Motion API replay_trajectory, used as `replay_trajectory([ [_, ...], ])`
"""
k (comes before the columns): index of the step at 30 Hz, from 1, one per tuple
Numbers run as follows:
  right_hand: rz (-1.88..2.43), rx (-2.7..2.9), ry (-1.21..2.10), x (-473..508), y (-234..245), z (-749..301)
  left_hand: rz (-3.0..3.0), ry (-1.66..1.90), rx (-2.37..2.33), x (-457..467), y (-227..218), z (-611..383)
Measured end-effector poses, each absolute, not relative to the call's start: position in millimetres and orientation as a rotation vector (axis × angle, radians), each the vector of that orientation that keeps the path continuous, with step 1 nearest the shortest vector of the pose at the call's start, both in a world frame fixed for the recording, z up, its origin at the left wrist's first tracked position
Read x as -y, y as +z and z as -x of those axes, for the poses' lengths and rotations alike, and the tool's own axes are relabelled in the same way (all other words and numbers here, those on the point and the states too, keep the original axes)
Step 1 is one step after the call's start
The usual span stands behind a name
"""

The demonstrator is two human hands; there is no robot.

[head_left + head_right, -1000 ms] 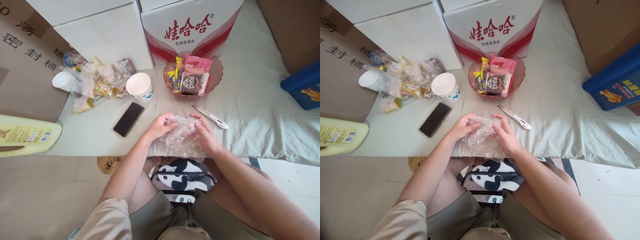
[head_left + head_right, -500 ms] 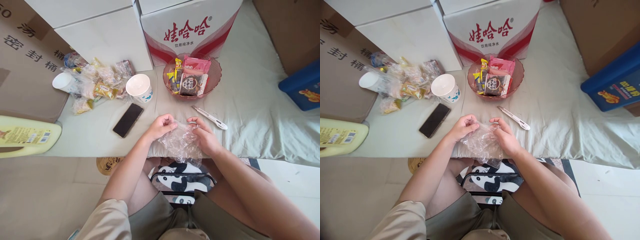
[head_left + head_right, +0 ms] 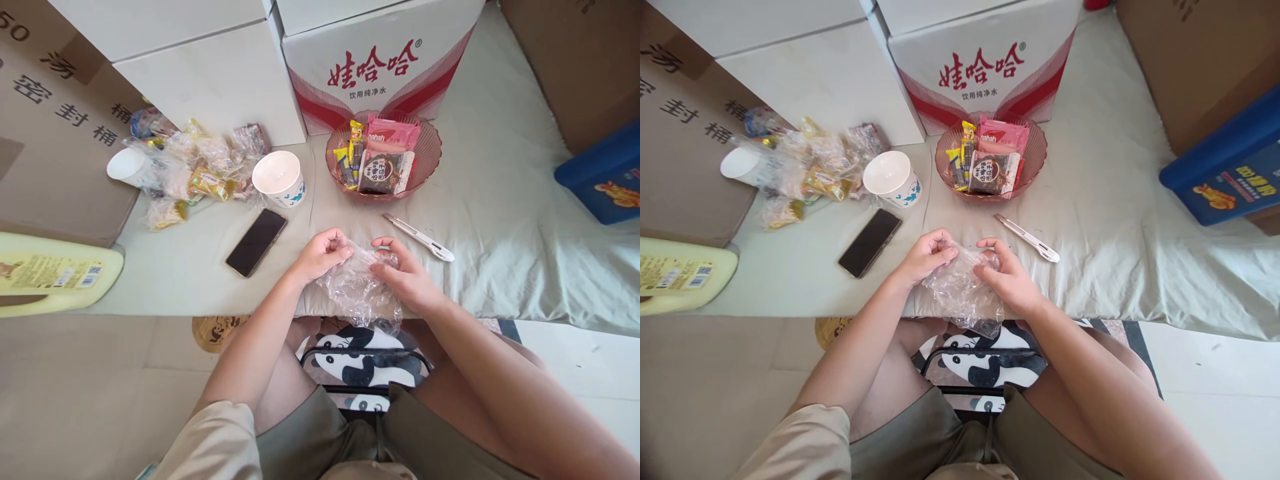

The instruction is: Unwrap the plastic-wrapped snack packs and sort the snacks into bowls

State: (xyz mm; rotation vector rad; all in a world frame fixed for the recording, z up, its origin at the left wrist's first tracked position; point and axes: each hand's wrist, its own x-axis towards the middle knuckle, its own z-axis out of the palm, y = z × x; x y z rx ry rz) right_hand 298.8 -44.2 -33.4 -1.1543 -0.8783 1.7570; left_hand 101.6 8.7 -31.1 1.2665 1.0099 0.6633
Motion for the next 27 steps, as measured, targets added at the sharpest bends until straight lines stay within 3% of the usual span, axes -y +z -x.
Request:
replay_trajectory([
  [27,1.143,0.98,1.746,45.3,-32.8,-300.1,-1.286,0.647,-1.027,-8.0,-28.9,-103.3],
])
